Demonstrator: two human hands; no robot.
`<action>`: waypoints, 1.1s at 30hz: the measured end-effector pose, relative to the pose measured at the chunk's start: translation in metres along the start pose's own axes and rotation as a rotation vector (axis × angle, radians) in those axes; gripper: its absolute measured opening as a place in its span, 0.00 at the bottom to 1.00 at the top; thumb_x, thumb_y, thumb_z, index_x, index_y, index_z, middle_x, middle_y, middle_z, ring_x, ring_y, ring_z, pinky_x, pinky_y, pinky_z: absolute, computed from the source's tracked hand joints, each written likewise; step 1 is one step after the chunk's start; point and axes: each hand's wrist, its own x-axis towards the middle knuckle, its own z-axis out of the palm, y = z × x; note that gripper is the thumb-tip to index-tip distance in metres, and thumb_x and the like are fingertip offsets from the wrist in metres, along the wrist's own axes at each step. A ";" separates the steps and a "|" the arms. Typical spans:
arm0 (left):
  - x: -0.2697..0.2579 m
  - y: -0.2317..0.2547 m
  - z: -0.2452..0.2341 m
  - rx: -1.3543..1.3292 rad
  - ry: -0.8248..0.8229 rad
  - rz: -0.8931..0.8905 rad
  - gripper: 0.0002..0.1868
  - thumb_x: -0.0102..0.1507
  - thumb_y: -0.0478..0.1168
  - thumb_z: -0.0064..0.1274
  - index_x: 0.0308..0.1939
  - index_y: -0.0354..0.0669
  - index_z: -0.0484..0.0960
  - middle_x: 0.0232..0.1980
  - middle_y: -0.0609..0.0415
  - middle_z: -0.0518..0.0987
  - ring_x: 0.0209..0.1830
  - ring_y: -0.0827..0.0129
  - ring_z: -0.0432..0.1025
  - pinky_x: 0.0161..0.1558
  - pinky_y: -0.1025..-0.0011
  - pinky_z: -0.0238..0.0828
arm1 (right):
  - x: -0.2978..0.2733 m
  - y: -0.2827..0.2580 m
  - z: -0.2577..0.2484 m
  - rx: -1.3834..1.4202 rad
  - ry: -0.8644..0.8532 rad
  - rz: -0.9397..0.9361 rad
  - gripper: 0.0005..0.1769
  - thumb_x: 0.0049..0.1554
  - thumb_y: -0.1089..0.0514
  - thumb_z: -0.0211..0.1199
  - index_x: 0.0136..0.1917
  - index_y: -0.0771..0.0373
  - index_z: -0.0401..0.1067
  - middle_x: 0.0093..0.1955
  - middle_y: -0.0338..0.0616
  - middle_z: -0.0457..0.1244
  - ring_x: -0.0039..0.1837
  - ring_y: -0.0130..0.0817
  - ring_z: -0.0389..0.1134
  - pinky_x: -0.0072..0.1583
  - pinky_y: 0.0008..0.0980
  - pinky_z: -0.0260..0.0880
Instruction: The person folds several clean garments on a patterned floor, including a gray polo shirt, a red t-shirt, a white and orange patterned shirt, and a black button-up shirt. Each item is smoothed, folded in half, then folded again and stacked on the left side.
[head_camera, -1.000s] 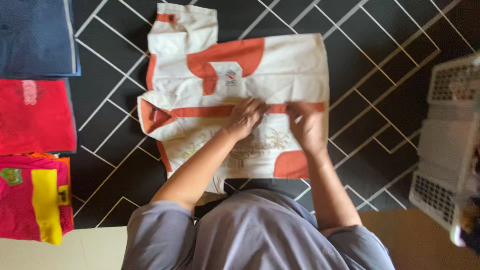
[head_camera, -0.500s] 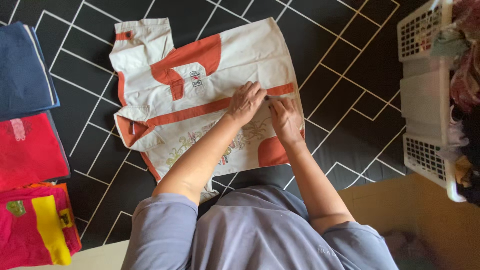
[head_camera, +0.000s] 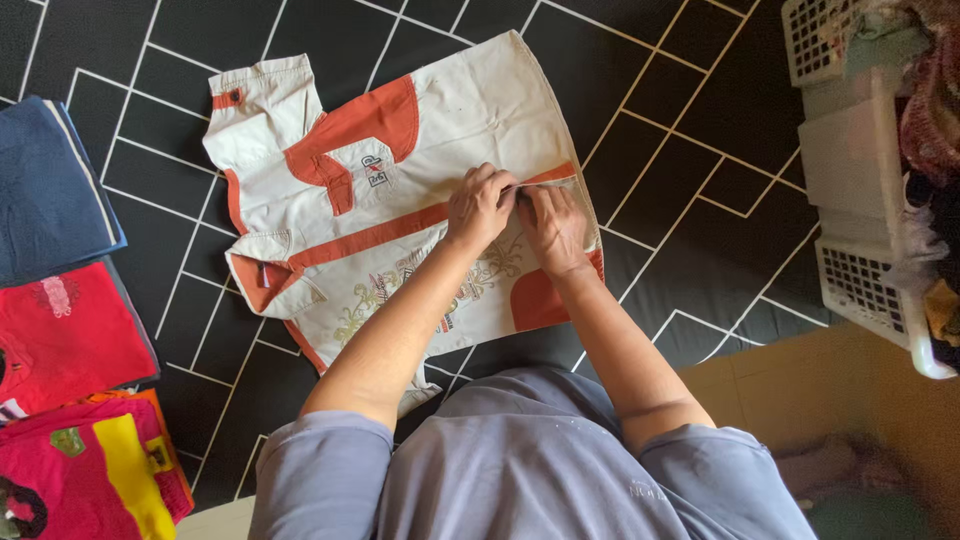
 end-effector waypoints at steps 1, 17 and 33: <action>-0.002 0.000 0.003 0.005 0.014 0.008 0.05 0.60 0.37 0.59 0.40 0.47 0.83 0.41 0.52 0.78 0.45 0.54 0.74 0.45 0.57 0.73 | -0.002 0.001 0.001 0.011 0.020 -0.018 0.13 0.54 0.64 0.69 0.53 0.63 0.74 0.49 0.48 0.68 0.51 0.48 0.69 0.54 0.42 0.71; -0.014 0.008 -0.001 -0.009 0.034 0.064 0.14 0.55 0.27 0.56 0.44 0.43 0.82 0.42 0.52 0.78 0.46 0.54 0.73 0.49 0.58 0.70 | -0.002 0.009 0.006 0.174 -0.011 0.030 0.24 0.54 0.68 0.69 0.64 0.66 0.72 0.48 0.48 0.68 0.52 0.46 0.70 0.56 0.42 0.71; -0.025 0.000 0.013 -0.065 0.096 0.040 0.19 0.56 0.26 0.55 0.50 0.43 0.79 0.47 0.49 0.80 0.49 0.51 0.74 0.54 0.56 0.70 | 0.003 0.014 -0.005 -0.040 -0.044 -0.140 0.10 0.54 0.63 0.69 0.51 0.59 0.74 0.46 0.43 0.64 0.48 0.42 0.70 0.49 0.40 0.72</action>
